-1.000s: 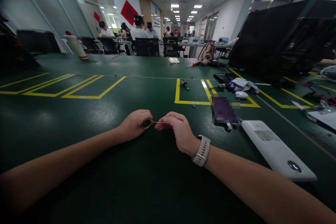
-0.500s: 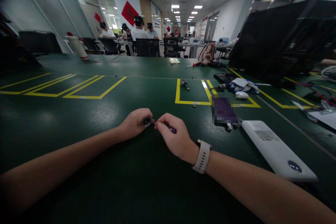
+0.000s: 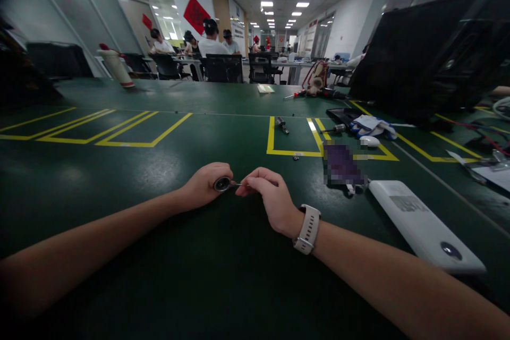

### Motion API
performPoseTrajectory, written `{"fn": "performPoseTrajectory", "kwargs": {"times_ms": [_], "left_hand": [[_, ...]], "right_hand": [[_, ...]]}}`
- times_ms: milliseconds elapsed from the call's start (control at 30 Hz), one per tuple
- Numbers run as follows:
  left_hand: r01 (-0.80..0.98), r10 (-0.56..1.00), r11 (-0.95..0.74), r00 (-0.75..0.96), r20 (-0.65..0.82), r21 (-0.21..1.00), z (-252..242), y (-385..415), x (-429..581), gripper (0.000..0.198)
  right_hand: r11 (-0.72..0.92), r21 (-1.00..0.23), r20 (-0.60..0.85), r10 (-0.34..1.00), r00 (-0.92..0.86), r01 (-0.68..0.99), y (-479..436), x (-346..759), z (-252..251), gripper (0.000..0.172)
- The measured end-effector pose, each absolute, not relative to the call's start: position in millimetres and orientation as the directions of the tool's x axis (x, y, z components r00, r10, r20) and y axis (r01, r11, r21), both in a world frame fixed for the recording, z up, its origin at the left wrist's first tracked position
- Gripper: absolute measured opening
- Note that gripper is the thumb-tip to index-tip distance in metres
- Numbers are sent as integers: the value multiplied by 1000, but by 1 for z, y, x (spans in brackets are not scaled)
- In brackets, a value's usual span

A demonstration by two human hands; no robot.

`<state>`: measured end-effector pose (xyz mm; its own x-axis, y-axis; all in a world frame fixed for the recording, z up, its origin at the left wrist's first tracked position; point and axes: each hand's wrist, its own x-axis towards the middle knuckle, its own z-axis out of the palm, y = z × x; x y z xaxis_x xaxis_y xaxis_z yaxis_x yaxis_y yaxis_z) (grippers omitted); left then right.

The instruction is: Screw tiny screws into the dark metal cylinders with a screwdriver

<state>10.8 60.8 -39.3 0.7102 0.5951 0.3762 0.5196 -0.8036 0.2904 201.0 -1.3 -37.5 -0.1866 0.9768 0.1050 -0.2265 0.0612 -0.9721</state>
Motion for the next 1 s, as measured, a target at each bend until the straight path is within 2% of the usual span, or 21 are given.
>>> {"fn": "performPoseTrajectory", "kwargs": {"times_ms": [133,200,300,433,500,700,1000], "left_hand": [[533,647,-762,632,427,367,-42,63,12,16],[529,668,-744,592,451,408,-43,64,12,19],[495,672,-740,568,475,455,-43,65,11,19],[447,665,-743,577,475,497,-42,65,10,16],[447,667,-741,580,468,501,-42,65,10,17],[506,692,-721,560,456,473,-41,64,11,13],[485,616,-787,649,446,382,-41,64,11,13]], "right_hand": [[258,-964,240,947,-212,63,-12,199,-31,16],[314,-939,277,931,-238,137,-15,199,-30,17],[267,-964,257,938,-232,13,-11,199,-33,17],[-9,-953,70,966,-249,-302,-3,198,-37,13],[-47,-937,40,970,-239,-346,-2,198,-38,13],[237,-962,260,948,-183,-139,-7,200,-40,15],[239,-970,241,939,-244,-40,-9,200,-32,16]]}}
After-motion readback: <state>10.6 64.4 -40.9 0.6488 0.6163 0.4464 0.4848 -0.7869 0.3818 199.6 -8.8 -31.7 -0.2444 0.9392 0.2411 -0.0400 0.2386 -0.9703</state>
